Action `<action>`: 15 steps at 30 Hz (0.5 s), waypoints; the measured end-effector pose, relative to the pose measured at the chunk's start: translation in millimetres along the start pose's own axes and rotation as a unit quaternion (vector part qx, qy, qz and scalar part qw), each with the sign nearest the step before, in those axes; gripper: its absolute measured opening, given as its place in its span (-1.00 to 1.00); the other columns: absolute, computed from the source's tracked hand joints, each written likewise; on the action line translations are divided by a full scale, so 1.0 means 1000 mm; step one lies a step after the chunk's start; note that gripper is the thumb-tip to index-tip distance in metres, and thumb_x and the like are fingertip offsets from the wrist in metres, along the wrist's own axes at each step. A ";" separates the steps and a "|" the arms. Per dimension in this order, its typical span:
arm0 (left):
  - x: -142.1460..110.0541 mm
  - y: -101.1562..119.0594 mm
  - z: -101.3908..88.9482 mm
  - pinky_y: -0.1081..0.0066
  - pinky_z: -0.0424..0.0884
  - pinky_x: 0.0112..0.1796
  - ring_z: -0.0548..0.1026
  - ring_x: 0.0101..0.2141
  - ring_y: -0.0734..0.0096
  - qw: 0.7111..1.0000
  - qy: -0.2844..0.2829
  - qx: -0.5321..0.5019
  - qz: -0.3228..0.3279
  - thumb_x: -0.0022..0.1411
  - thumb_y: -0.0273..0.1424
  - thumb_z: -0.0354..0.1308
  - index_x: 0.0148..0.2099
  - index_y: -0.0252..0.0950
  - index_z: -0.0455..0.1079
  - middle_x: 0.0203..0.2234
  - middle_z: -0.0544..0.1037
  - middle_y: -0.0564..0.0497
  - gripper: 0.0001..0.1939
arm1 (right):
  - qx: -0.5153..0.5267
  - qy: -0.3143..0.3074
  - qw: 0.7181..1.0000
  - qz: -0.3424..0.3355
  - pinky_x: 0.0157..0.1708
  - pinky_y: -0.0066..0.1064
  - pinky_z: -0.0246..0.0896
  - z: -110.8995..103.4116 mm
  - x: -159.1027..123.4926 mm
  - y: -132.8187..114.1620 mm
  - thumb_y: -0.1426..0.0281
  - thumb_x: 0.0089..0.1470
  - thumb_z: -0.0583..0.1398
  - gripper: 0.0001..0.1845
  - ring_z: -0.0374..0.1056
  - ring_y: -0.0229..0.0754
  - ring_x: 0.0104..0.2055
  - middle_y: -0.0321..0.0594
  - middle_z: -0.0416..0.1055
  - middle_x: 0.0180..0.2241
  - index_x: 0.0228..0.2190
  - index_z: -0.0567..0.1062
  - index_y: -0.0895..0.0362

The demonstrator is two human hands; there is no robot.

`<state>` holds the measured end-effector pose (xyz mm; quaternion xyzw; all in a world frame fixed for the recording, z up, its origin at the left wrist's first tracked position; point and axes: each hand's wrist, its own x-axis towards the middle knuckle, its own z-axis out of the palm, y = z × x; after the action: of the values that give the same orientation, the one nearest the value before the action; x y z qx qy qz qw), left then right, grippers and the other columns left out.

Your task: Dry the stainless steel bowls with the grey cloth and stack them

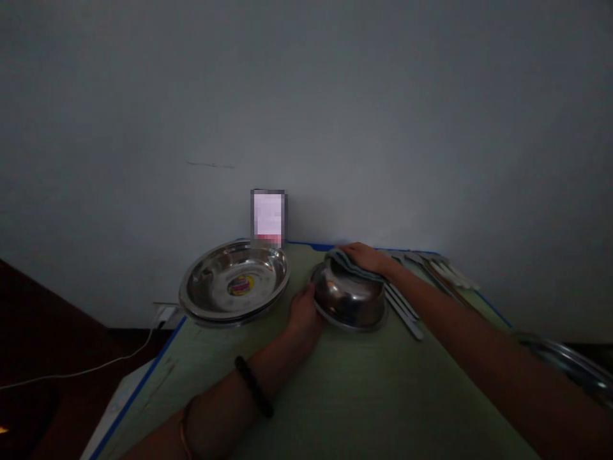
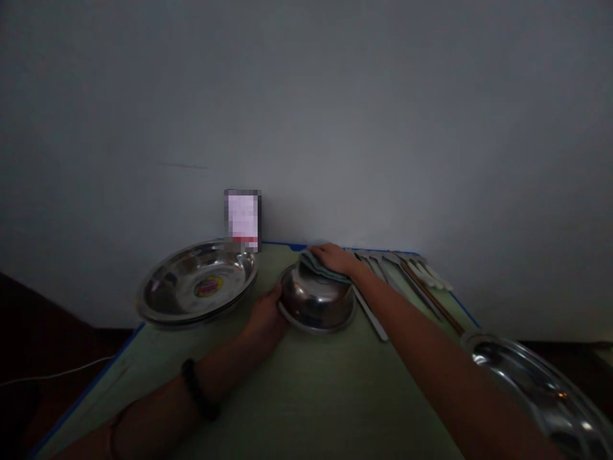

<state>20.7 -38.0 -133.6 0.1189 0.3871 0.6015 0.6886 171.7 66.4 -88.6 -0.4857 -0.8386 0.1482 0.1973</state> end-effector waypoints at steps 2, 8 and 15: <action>0.000 0.001 0.001 0.28 0.41 -0.03 0.57 -0.15 0.24 1.000 0.007 0.010 -0.006 0.32 -0.48 -0.05 -0.17 -0.44 0.50 -0.22 0.63 -0.21 -0.72 | 0.022 0.031 0.999 0.026 -0.12 -0.24 0.34 0.001 -0.017 0.005 0.32 0.25 -0.06 -0.55 0.49 -0.08 -0.20 -0.19 0.60 -0.29 -0.41 0.59 0.08; 0.000 0.006 0.002 0.30 0.43 -0.05 0.57 -0.15 0.23 0.997 0.050 0.054 -0.021 0.33 -0.41 -0.02 -0.14 -0.44 0.49 -0.20 0.63 -0.20 -0.72 | 0.082 0.117 0.986 0.085 -0.17 -0.21 0.34 0.005 -0.053 -0.004 0.24 0.25 -0.08 -0.51 0.49 -0.06 -0.24 -0.15 0.58 -0.37 -0.41 0.57 0.12; -0.011 0.015 0.007 0.30 0.48 -0.13 0.59 -0.21 0.22 0.991 0.072 0.087 -0.068 0.32 -0.31 0.01 -0.16 -0.40 0.50 -0.33 0.65 -0.15 -0.69 | 0.112 0.260 0.956 0.074 0.09 -0.14 0.20 0.020 -0.104 -0.043 0.16 0.26 -0.08 -0.50 0.36 -0.06 0.04 -0.03 0.47 -0.03 -0.04 0.45 0.19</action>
<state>14.8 -42.1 -115.7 0.1079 0.4941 0.5241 0.6852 176.4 -45.9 -107.1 -0.5428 -0.6981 0.1236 0.4503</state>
